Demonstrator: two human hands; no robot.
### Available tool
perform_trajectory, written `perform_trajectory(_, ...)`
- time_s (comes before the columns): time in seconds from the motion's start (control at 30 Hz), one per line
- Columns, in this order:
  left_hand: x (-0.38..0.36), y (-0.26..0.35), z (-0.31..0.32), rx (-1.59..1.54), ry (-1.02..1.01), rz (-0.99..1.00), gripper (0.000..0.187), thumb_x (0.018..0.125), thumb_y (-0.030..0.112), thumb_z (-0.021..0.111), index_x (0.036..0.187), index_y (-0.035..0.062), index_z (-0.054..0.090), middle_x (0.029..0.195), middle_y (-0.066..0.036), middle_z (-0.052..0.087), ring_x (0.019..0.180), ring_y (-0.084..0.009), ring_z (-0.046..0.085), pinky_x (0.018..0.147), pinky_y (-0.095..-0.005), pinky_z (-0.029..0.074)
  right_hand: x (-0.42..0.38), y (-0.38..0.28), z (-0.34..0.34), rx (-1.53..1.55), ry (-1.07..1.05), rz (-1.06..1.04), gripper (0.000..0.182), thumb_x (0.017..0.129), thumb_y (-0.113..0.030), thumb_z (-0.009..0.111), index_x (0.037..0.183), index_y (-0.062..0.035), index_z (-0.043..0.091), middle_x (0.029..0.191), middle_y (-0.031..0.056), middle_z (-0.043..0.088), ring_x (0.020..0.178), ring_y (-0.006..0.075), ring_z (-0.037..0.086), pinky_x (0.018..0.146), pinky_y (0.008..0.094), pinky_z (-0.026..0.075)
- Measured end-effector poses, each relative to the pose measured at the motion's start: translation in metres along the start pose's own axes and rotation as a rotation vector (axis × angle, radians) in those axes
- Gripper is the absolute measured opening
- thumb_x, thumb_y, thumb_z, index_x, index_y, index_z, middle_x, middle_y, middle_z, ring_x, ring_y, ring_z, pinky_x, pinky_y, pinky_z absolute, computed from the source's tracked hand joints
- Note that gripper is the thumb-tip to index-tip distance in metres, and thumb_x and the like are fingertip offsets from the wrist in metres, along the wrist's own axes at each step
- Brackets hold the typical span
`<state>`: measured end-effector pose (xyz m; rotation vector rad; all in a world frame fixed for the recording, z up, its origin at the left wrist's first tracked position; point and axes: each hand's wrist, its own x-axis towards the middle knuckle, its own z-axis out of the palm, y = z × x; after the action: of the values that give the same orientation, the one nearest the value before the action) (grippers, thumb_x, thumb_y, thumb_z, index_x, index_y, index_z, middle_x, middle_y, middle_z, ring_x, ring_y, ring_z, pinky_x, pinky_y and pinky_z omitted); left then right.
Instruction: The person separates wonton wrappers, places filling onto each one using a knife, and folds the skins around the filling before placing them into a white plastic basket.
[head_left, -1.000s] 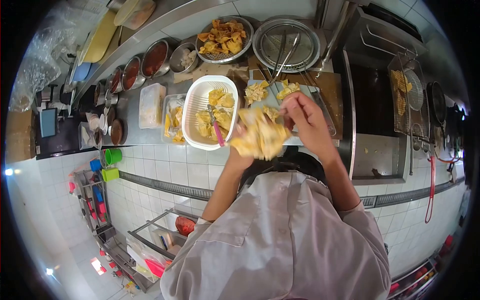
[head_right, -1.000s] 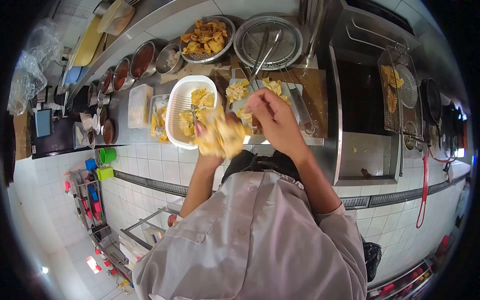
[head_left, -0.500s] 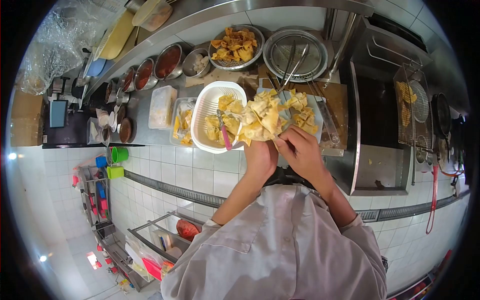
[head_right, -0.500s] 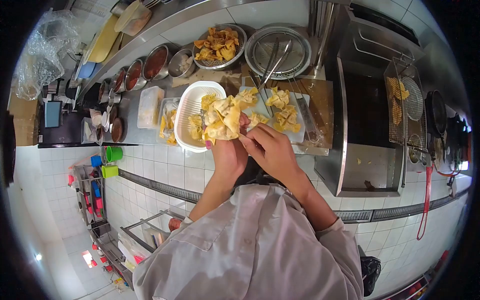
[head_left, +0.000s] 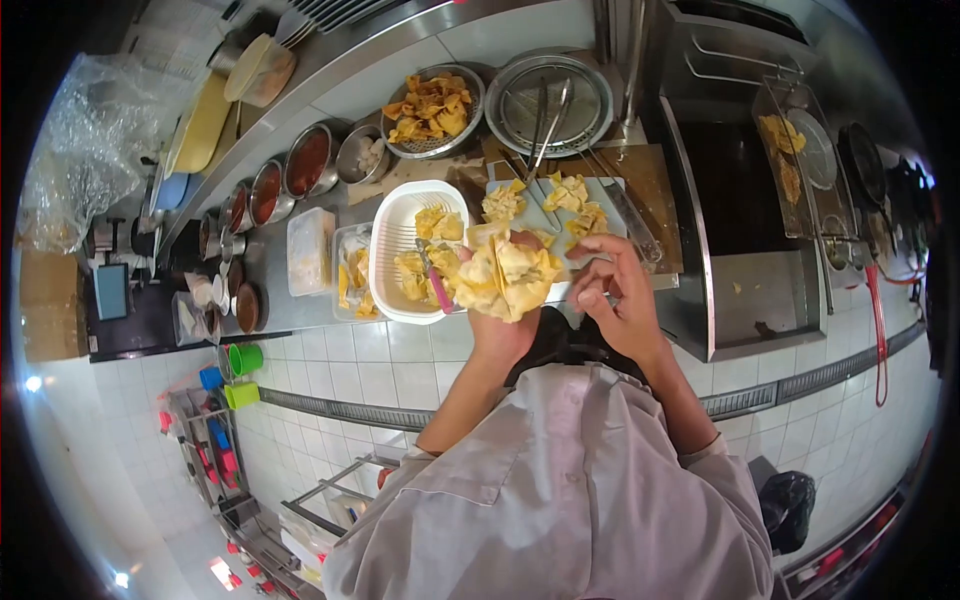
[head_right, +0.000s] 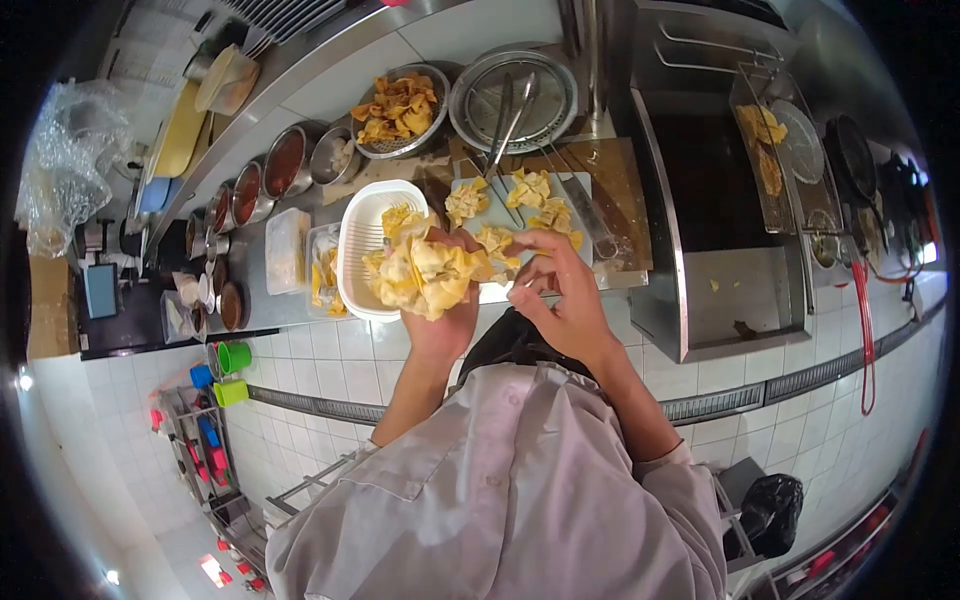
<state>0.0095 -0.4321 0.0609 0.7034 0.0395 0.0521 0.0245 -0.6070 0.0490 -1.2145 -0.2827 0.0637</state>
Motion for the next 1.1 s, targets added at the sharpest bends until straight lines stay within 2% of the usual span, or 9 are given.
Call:
perform_trajectory(0.07,-0.001,0.004,0.004,0.048,-0.022,-0.017,0.056,0.11,0.06,0.034,0.123,0.0103,0.058,0.114,-0.004,0.06,0.11,-0.0182,0.057,0.099,-0.0356,0.044,0.001,-0.018,0.002,-0.042,-0.07,-0.037,0.049,0.091,-0.016,0.084,0.134,-0.0076,0.062,0.124,0.0128,0.065,0.092,0.0185,0.07,0.077,0.0273,0.059)
perform_trajectory(0.13,-0.004,0.006,0.016,0.092,0.009,-0.044,0.037,0.107,0.049,0.052,0.118,0.0133,0.057,0.11,-0.002,0.058,0.11,-0.0183,0.055,0.095,-0.0331,0.043,0.007,-0.027,0.006,-0.289,-0.107,-0.173,0.053,0.087,-0.014,0.087,0.135,-0.0075,0.063,0.126,0.0127,0.064,0.093,0.019,0.07,0.076,0.0279,0.059)
perform_trajectory(0.27,-0.005,0.006,0.006,-0.116,-0.004,-0.207,0.035,0.108,0.045,0.053,0.121,0.0127,0.057,0.114,-0.002,0.058,0.113,-0.0192,0.056,0.102,-0.0372,0.046,0.011,-0.008,0.006,-0.386,-0.107,-0.371,0.043,0.082,-0.009,0.09,0.118,-0.0045,0.068,0.117,0.0117,0.068,0.087,0.0169,0.069,0.07,0.0284,0.057)
perform_trajectory(0.5,-0.018,0.019,-0.003,-0.005,0.297,-0.219,0.042,0.111,0.045,0.052,0.135,0.0114,0.057,0.121,-0.003,0.067,0.109,-0.0194,0.064,0.093,-0.0362,0.052,0.014,-0.003,0.039,-0.327,-0.013,-0.211,0.027,0.082,-0.002,0.087,0.103,-0.0018,0.07,0.101,0.0097,0.071,0.082,0.016,0.069,0.068,0.0279,0.056)
perform_trajectory(0.67,-0.023,0.034,-0.041,0.006,0.11,-0.18,0.039,0.112,0.036,0.054,0.141,0.01,0.055,0.132,-0.005,0.064,0.121,-0.019,0.064,0.102,-0.0358,0.053,0.023,0.025,0.044,-0.394,-0.061,-0.246,0.02,0.08,0.006,0.081,0.095,0.0004,0.069,0.099,0.0105,0.072,0.082,0.0183,0.07,0.071,0.0294,0.057)
perform_trajectory(0.8,-0.025,0.044,-0.055,0.046,0.103,-0.202,0.04,0.11,0.025,0.059,0.146,0.0088,0.051,0.141,-0.006,0.062,0.129,-0.0209,0.062,0.11,-0.0383,0.051,0.028,0.039,0.054,-0.677,-0.031,-0.496,0.021,0.075,0.011,0.075,0.092,0.0027,0.067,0.1,0.0131,0.072,0.086,0.0247,0.072,0.075,0.0318,0.057)
perform_trajectory(0.93,-0.02,0.058,-0.06,0.115,0.118,-0.218,0.042,0.112,0.021,0.055,0.15,0.0072,0.047,0.143,-0.007,0.061,0.133,-0.0204,0.059,0.112,-0.0382,0.049,0.03,0.04,0.069,-0.806,-0.02,-0.441,0.013,0.081,0.011,0.073,0.091,0.0039,0.067,0.101,0.0147,0.073,0.088,0.0254,0.073,0.075,0.0315,0.057)
perform_trajectory(1.07,-0.008,0.075,-0.057,0.223,0.199,-0.101,0.039,0.115,0.023,0.049,0.148,0.004,0.047,0.141,-0.009,0.06,0.131,-0.0175,0.058,0.109,-0.0367,0.048,0.032,0.032,0.104,-0.594,0.152,-0.232,0.015,0.092,0.004,0.072,0.105,0.0021,0.066,0.101,0.0119,0.072,0.086,0.0188,0.072,0.07,0.0279,0.057)
perform_trajectory(1.1,-0.003,0.074,-0.059,0.391,0.24,-0.001,0.041,0.115,0.035,0.049,0.139,0.0014,0.051,0.129,-0.009,0.063,0.114,-0.0132,0.062,0.097,-0.0294,0.052,0.024,0.039,0.107,-0.46,0.22,-0.131,0.018,0.094,0.001,0.072,0.11,0.0018,0.065,0.101,0.011,0.072,0.084,0.0173,0.071,0.068,0.027,0.057)
